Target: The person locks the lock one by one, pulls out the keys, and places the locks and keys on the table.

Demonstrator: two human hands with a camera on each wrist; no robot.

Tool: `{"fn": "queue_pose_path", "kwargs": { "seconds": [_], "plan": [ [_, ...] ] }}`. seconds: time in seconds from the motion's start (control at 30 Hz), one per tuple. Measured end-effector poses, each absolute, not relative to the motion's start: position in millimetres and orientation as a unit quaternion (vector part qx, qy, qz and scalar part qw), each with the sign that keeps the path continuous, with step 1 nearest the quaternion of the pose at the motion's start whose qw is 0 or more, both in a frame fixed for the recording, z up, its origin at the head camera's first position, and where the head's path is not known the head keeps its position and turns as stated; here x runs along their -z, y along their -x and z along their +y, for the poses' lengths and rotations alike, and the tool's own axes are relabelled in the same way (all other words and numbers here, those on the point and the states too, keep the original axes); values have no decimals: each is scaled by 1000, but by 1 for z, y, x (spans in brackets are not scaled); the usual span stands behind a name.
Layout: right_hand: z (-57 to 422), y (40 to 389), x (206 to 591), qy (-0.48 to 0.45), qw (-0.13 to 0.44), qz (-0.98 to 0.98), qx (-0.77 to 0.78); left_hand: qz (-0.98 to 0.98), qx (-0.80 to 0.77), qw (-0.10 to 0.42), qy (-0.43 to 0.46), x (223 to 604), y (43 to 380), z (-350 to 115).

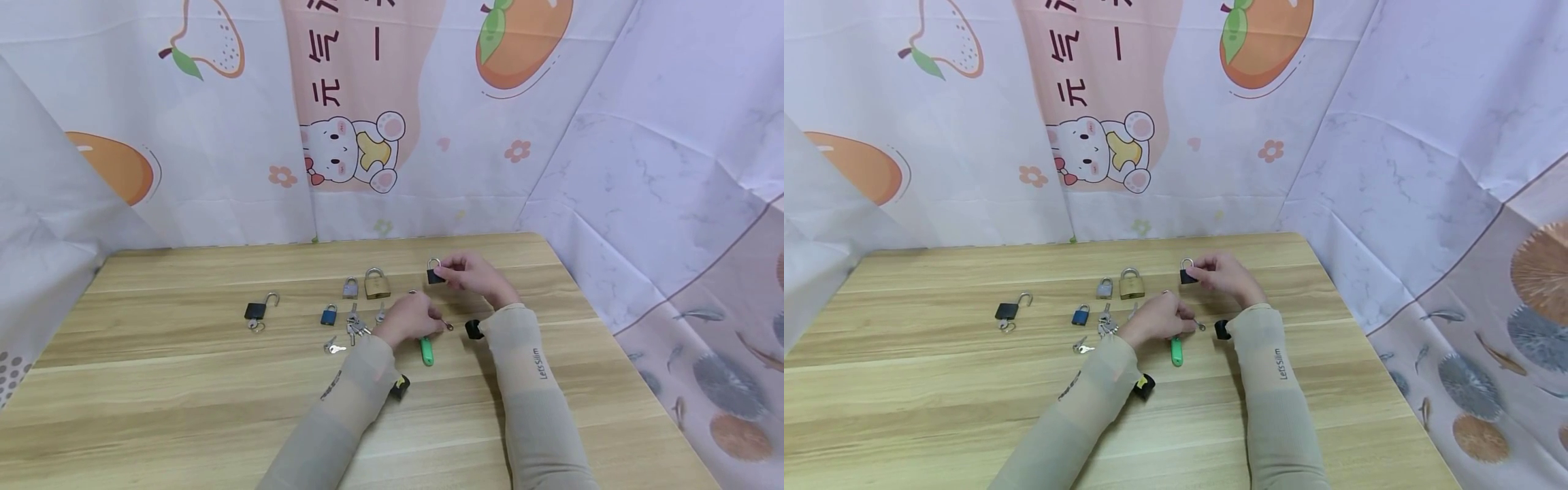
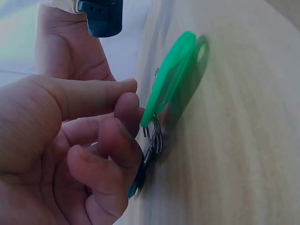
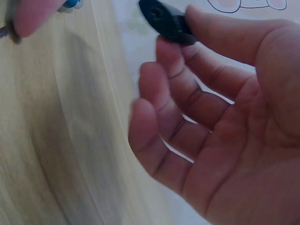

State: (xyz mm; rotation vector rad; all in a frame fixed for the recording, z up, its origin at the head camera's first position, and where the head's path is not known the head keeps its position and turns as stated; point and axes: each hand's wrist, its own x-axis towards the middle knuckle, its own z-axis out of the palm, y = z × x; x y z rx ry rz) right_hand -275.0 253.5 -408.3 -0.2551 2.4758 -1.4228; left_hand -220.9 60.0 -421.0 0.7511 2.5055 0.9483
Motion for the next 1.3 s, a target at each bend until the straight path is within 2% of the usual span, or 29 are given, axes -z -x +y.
{"fn": "queue_pose_path", "kwargs": {
  "seconds": [0.13,0.37,0.57,0.93,1.3],
  "plan": [
    [254,275,410,92,169,867,460,884,-332,172,-281,422,222,60],
    [255,275,413,104,204,877,423,871,-422,155,-198,423,226,60],
    [256,273,412,99,215,876,420,872,-440,129,-174,422,229,61],
    [259,272,414,89,262,866,417,834,-495,165,-181,422,227,64],
    [259,270,413,66,243,885,392,825,-499,199,-174,422,226,62]
  ]
}}
